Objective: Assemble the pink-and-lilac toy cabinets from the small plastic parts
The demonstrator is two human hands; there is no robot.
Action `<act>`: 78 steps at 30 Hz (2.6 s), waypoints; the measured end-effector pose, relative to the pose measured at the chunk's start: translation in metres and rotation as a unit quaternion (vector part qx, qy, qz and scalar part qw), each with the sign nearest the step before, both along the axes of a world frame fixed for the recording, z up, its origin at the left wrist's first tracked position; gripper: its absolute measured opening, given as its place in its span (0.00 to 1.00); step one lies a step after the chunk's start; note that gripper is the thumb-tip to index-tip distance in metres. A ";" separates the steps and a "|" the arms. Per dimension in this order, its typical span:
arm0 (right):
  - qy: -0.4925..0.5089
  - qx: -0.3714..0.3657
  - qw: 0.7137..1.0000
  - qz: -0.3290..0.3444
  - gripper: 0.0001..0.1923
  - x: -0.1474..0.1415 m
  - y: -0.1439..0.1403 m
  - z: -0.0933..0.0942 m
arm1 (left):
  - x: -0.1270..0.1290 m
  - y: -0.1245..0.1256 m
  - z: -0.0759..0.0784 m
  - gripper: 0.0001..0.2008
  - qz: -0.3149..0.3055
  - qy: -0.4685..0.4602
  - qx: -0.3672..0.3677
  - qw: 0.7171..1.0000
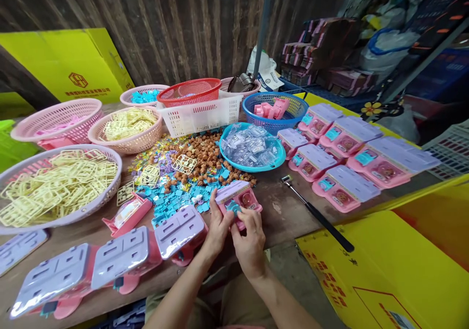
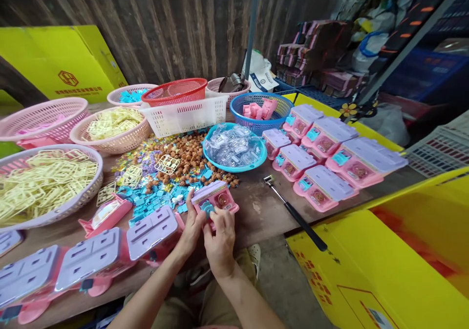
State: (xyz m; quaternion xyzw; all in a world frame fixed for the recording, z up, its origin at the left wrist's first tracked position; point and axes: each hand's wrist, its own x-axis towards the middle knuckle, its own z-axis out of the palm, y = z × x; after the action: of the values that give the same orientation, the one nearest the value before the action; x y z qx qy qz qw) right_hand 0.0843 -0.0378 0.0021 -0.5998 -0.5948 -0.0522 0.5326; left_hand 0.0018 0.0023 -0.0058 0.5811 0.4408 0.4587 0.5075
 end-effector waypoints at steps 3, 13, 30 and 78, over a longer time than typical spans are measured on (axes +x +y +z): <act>0.006 0.019 1.000 -0.001 0.04 0.000 0.001 -0.001 | -0.001 0.002 -0.003 0.34 -0.029 -0.030 -0.010 0.999; 0.000 0.061 0.998 0.005 0.06 0.001 0.008 -0.005 | -0.001 0.007 0.000 0.41 -0.024 -0.028 -0.004 0.999; 0.008 0.051 0.998 0.028 0.06 0.003 0.009 -0.007 | -0.003 0.008 0.006 0.39 -0.050 -0.033 -0.031 0.998; -0.144 -0.463 0.820 0.306 0.19 0.102 0.122 0.050 | -0.016 -0.032 -0.011 0.51 -0.108 0.217 0.189 0.952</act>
State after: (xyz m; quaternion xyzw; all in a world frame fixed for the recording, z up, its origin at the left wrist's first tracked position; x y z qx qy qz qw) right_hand 0.1868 0.0838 0.0520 -0.5487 -0.7716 0.3092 0.0896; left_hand -0.0142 -0.0293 -0.0163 0.7958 0.3805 0.3391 0.3271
